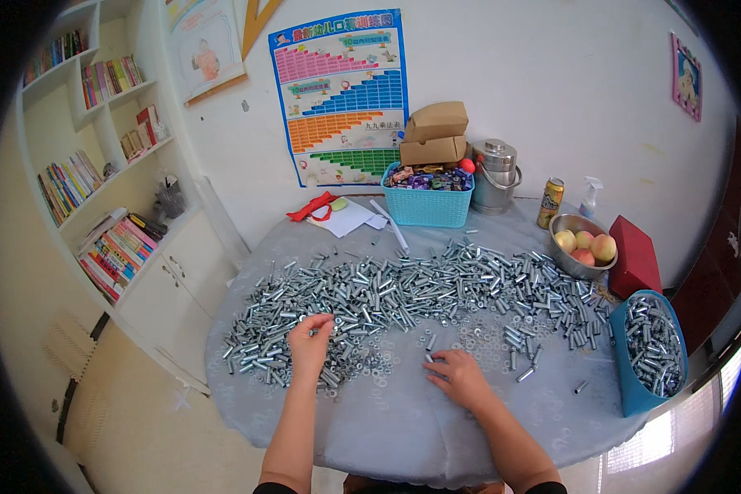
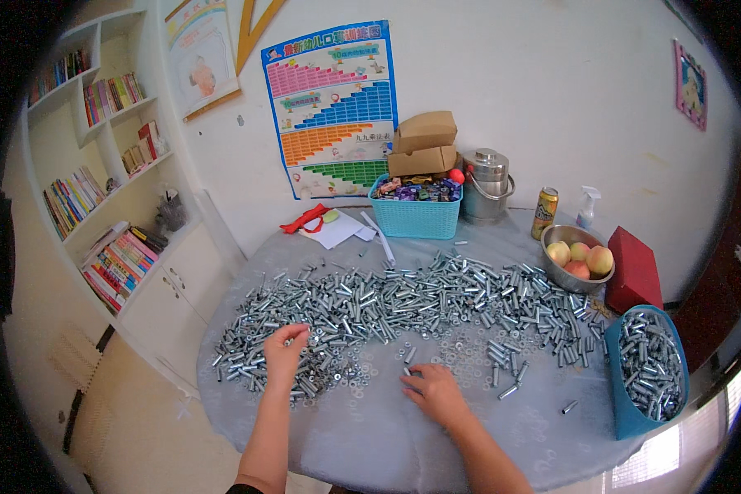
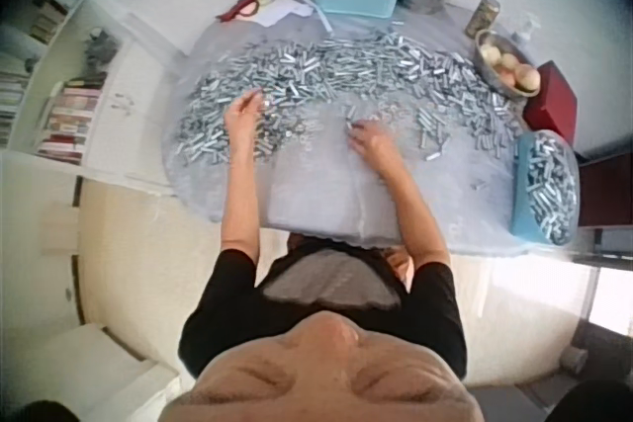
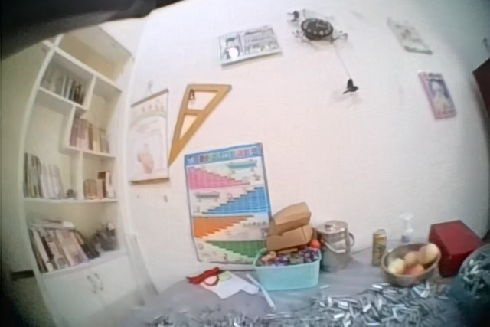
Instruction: The person sits at a table covered with a large pile of metal bolts and washers. They repeatedly pick up a bolt and a washer, slide the washer onto the bolt, and place the assembled fastener into a blue plastic basket.
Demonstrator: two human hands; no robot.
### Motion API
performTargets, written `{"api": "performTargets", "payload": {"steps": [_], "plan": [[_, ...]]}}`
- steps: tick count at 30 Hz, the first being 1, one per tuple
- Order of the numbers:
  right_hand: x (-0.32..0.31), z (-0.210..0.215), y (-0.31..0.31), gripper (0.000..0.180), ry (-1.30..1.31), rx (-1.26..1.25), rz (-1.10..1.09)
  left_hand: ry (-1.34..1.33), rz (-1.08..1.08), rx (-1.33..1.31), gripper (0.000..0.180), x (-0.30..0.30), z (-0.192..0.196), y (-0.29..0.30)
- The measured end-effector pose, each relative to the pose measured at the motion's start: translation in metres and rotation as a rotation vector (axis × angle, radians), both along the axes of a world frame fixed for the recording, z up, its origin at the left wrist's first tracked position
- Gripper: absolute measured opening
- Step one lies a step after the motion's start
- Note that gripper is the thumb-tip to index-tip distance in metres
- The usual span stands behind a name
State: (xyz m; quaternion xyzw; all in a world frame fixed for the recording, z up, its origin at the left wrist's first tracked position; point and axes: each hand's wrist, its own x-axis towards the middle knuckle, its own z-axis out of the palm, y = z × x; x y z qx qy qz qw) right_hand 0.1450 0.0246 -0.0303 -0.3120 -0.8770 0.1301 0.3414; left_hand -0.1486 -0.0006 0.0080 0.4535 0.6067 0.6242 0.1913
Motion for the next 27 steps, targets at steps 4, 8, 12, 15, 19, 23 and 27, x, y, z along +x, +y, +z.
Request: {"api": "performTargets", "payload": {"steps": [4, 8, 12, 15, 19, 23, 27], "plan": [[0.001, -0.009, 0.007, 0.017, 0.017, 0.013, -0.011, 0.461, 0.018, -0.108, 0.012, -0.007, -0.017, 0.009], [0.004, -0.012, 0.01, 0.011, 0.081, 0.028, -0.038, 0.807, -0.059, -0.049, 0.016, 0.014, -0.018, 0.029], [0.011, -0.01, 0.01, 0.012, 0.135, -0.072, -0.076, 0.969, -0.155, -0.109, 0.017, 0.038, -0.014, 0.045], [0.012, 0.0, 0.003, 0.014, 0.128, -0.238, -0.158, 1.057, -0.147, -0.064, 0.015, 0.042, -0.017, 0.05], [0.009, -0.004, 0.003, 0.023, 0.364, -0.528, -0.14, 1.012, -0.149, -0.011, 0.007, 0.04, -0.02, 0.053], [0.008, 0.0, 0.001, 0.033, 0.5, -0.717, -0.091, 0.841, -0.133, 0.053, 0.006, 0.048, -0.016, 0.047], [0.007, -0.012, 0.003, 0.033, 0.742, -0.918, 0.0, 0.353, -0.343, -0.063, 0.012, 0.074, -0.014, 0.021]]}}
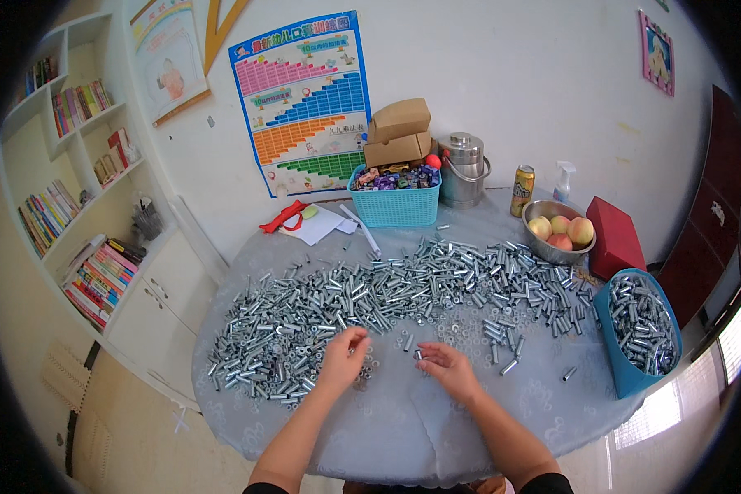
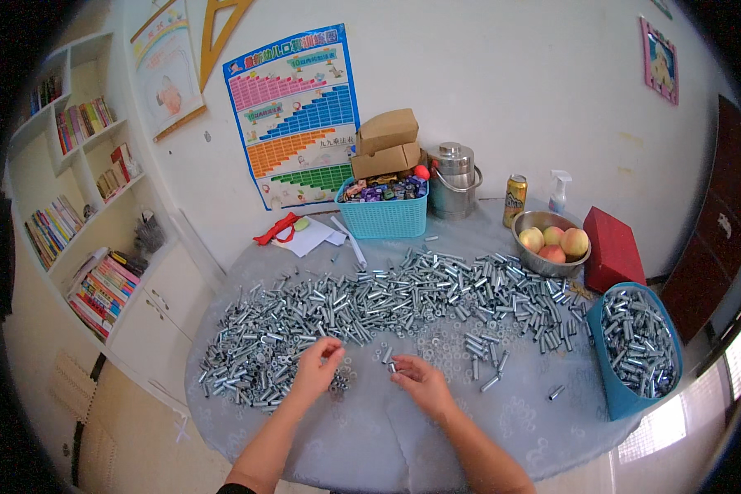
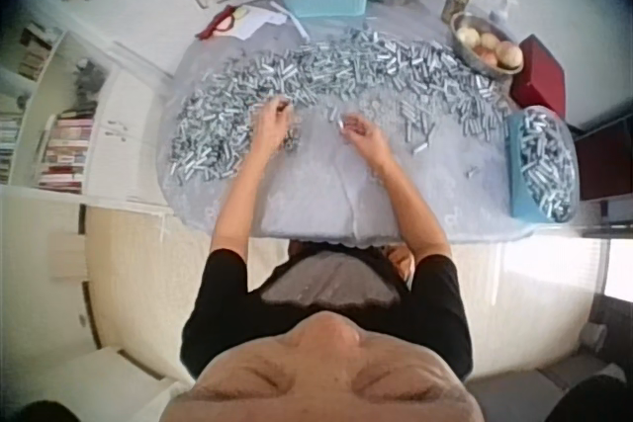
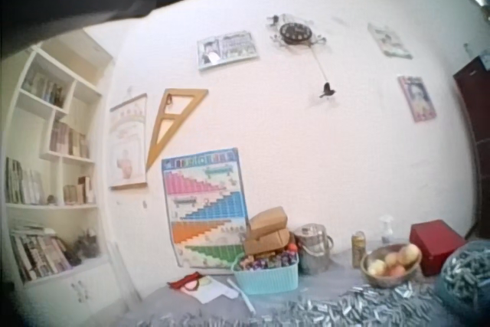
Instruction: The person sits at a table covered with a large pile of metal bolts and washers. They repeatedly pick up a bolt and a washer, slide the washer onto the bolt, and place the assembled fastener into a blue plastic basket.
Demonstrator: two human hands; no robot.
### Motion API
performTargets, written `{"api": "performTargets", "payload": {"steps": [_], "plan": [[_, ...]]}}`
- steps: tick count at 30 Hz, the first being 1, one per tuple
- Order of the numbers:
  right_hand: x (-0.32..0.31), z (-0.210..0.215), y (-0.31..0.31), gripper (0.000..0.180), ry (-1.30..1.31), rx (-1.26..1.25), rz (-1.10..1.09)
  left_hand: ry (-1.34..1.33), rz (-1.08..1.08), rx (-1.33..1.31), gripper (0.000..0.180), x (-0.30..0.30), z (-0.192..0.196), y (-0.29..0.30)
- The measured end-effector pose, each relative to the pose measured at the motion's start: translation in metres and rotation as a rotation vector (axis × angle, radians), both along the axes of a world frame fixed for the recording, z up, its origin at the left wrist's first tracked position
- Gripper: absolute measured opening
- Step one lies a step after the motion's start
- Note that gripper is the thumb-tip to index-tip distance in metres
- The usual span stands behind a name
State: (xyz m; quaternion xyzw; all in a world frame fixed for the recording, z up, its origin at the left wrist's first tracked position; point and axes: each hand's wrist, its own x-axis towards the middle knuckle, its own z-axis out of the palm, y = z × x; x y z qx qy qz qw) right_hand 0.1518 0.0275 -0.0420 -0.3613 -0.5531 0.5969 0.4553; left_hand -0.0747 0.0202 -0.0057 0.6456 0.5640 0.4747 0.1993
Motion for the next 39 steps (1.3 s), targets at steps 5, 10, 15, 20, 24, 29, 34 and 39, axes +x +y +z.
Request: {"api": "performTargets", "payload": {"steps": [5, 10, 15, 20, 24, 29, 34, 39], "plan": [[0.001, 0.016, -0.003, 0.032, -0.258, 0.265, 0.088, -0.415, -0.048, -0.284, 0.016, 0.032, -0.009, -0.036], [0.0, 0.017, -0.006, 0.033, -0.232, 0.238, 0.056, -0.469, -0.045, -0.323, 0.016, 0.047, -0.023, -0.039], [-0.001, 0.018, -0.007, 0.034, -0.252, 0.278, 0.059, -0.342, -0.058, -0.255, 0.017, 0.044, -0.029, -0.037], [-0.004, 0.022, -0.011, 0.033, -0.36, 0.426, 0.066, -0.396, -0.153, -0.248, 0.018, 0.05, -0.035, -0.039], [-0.007, 0.032, -0.016, 0.035, -0.406, 0.525, 0.081, -0.462, -0.232, -0.196, 0.019, 0.057, -0.045, -0.038], [-0.008, 0.025, -0.018, 0.033, -0.336, 0.456, 0.027, -0.473, -0.287, -0.264, 0.017, 0.063, -0.027, -0.045], [-0.005, 0.026, -0.016, 0.03, -0.47, 0.609, 0.085, -0.813, -0.276, -0.545, 0.018, 0.054, -0.035, -0.046], [0.003, 0.025, -0.007, 0.025, -0.562, 0.687, -0.152, -0.909, -0.208, -0.498, 0.018, 0.052, -0.022, -0.046]]}}
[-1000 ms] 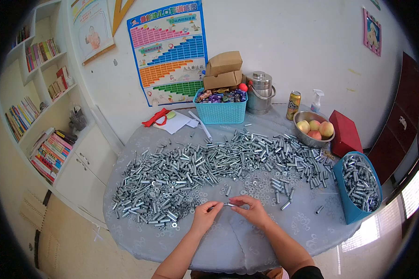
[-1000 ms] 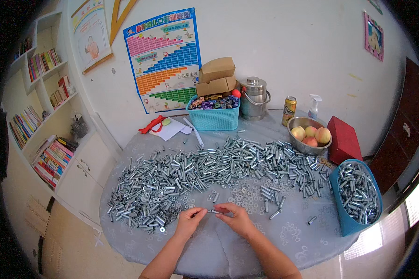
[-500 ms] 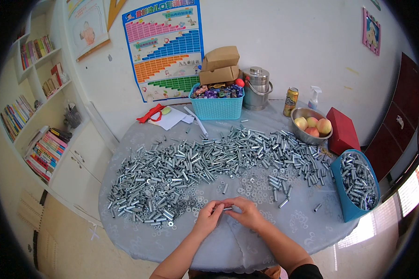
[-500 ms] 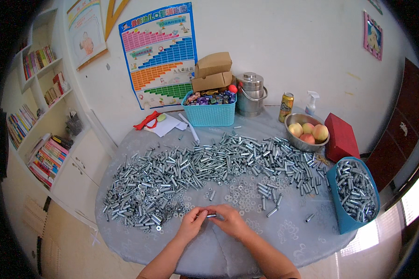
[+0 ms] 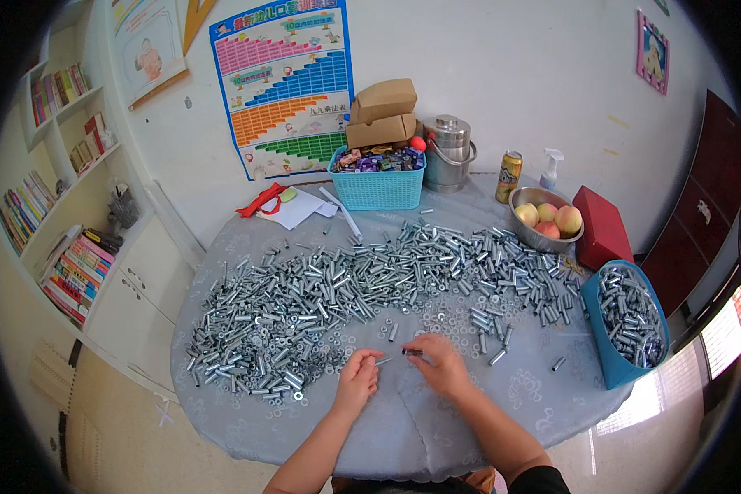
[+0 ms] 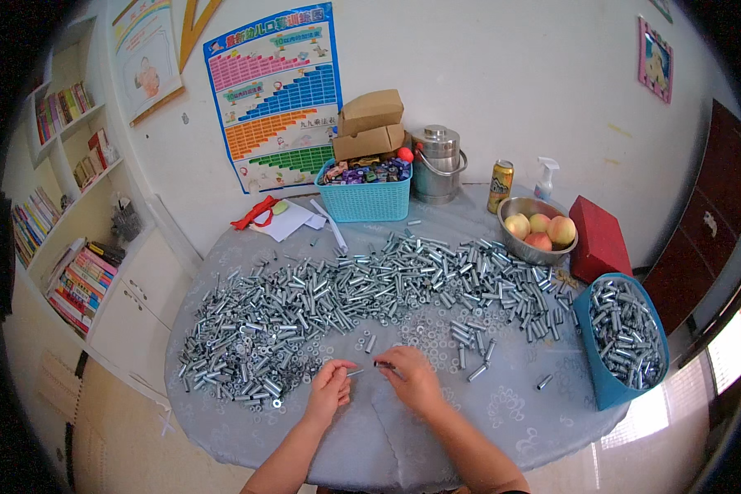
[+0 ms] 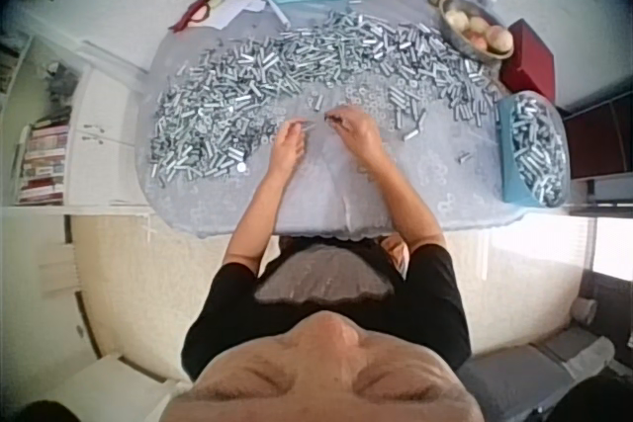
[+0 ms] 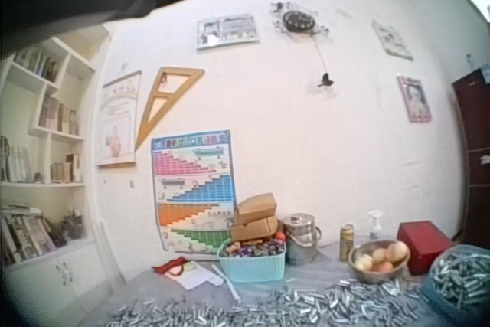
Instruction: The person sits at a table covered with a large pile of metal bolts and washers. They repeatedly pick up a bolt and a washer, slide the washer onto the bolt, and place the assembled fastener into a blue plastic basket.
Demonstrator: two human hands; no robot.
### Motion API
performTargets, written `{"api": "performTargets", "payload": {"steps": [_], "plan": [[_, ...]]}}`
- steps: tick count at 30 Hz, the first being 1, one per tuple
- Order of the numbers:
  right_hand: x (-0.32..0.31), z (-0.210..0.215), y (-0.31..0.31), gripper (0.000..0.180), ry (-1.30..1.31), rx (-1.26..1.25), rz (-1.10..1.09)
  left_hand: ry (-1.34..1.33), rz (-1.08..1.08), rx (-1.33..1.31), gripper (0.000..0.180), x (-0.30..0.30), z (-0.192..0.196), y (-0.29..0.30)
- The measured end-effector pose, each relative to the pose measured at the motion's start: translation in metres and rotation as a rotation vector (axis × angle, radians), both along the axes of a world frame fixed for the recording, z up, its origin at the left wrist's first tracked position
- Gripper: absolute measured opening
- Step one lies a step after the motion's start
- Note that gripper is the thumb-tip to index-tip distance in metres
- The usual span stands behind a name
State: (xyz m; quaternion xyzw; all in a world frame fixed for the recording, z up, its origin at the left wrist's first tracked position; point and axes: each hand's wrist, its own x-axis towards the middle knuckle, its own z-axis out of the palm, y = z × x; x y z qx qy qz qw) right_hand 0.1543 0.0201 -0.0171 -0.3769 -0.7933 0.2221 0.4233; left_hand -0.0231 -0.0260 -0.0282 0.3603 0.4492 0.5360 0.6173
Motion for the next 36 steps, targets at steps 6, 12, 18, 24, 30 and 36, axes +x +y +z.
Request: {"api": "performTargets", "payload": {"steps": [6, 12, 18, 24, 30, 36], "plan": [[-0.005, -0.012, -0.001, 0.026, 0.699, -0.67, 0.222, -0.137, -0.028, 0.002, 0.017, 0.002, 0.002, -0.001], [-0.008, -0.016, -0.002, 0.026, 0.704, -0.693, 0.201, -0.176, -0.064, -0.013, 0.018, 0.001, 0.006, -0.003], [-0.009, -0.016, -0.002, 0.025, 0.746, -0.705, 0.239, -0.2, -0.096, 0.0, 0.021, 0.0, 0.002, -0.002], [-0.017, -0.025, -0.01, 0.022, 0.642, -0.748, 0.367, -0.171, -0.13, -0.004, 0.028, 0.015, 0.011, -0.005], [-0.014, -0.016, -0.008, 0.02, 0.237, -0.291, 0.141, -0.172, -0.07, -0.058, 0.026, 0.008, 0.003, -0.003], [0.027, 0.007, 0.009, 0.016, 0.04, -0.336, -0.202, -0.168, -0.021, -0.004, 0.021, 0.003, 0.003, -0.001]]}}
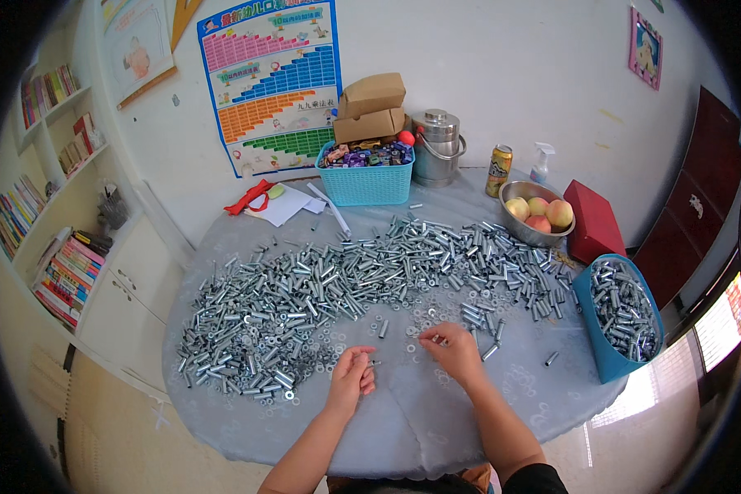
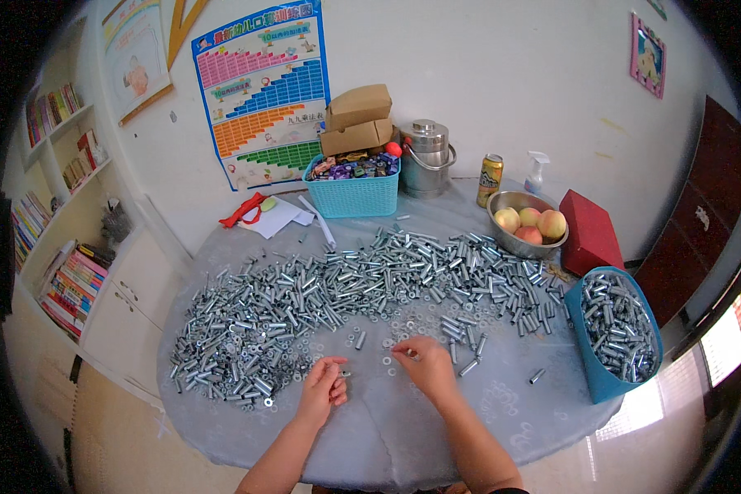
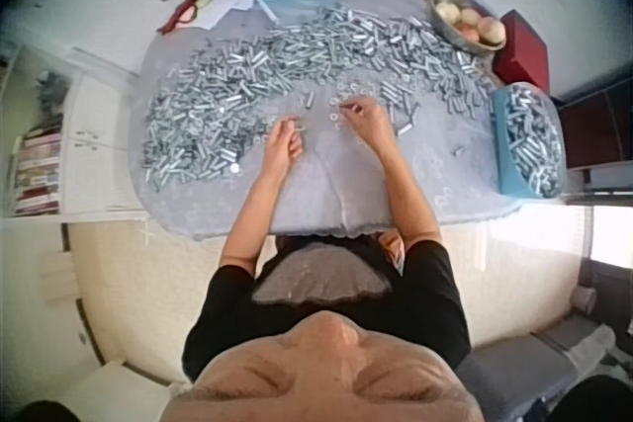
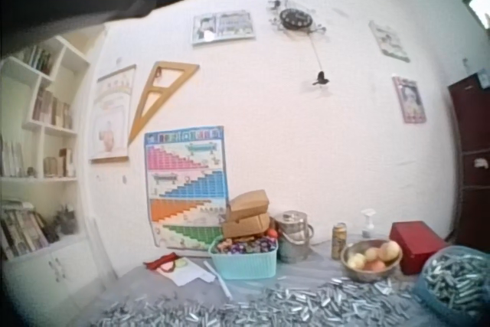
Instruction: The person sits at a table covered with a large pile of metal bolts and washers. They repeatedly pick up a bolt and a washer, slide the washer onto the bolt, and place the assembled fastener into a blue plastic basket.
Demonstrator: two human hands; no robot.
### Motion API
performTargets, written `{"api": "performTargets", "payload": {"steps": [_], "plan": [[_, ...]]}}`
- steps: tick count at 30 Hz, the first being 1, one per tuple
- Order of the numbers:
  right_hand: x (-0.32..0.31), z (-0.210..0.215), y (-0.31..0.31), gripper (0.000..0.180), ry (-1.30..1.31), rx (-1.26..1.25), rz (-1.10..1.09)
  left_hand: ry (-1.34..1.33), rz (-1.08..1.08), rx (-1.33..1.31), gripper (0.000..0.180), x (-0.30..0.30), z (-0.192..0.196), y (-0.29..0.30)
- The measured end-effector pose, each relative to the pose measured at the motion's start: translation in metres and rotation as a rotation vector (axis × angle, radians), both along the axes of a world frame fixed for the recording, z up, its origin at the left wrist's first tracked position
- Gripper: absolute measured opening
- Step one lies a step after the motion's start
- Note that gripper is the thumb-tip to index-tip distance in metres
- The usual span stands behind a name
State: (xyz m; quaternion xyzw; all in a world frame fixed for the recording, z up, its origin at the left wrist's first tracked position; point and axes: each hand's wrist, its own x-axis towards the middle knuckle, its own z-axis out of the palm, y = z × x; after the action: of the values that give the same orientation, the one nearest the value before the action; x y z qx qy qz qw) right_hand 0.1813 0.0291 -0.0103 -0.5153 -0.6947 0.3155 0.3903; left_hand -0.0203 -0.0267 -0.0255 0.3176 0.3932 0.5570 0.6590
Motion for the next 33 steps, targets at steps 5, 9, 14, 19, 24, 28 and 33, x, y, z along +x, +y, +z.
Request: {"api": "performTargets", "payload": {"steps": [5, 9, 14, 19, 24, 28, 33], "plan": [[0.007, -0.013, 0.003, 0.016, -0.355, 0.13, 0.138, 0.0, -0.027, -0.02, 0.02, 0.001, -0.002, 0.001], [0.004, -0.016, 0.003, 0.017, -0.37, 0.174, 0.144, -0.002, -0.022, -0.021, 0.02, 0.002, -0.002, 0.0], [-0.007, -0.004, -0.006, 0.017, -0.25, -0.052, 0.129, 0.014, -0.041, -0.031, 0.019, 0.004, -0.003, 0.0], [-0.021, -0.015, -0.007, 0.013, 0.522, -0.443, 0.312, 0.028, -0.05, -0.033, 0.02, 0.007, -0.002, -0.002], [-0.026, -0.012, -0.011, 0.011, 0.556, -0.479, 0.333, -0.011, -0.096, -0.047, 0.02, 0.007, -0.006, -0.001], [-0.029, -0.012, -0.013, 0.013, 0.315, -0.313, 0.277, -0.065, -0.093, -0.073, 0.02, 0.006, -0.009, 0.0], [-0.035, -0.009, -0.018, 0.015, 0.103, 0.08, 0.271, -0.108, -0.06, -0.11, 0.02, 0.006, -0.01, 0.0]]}}
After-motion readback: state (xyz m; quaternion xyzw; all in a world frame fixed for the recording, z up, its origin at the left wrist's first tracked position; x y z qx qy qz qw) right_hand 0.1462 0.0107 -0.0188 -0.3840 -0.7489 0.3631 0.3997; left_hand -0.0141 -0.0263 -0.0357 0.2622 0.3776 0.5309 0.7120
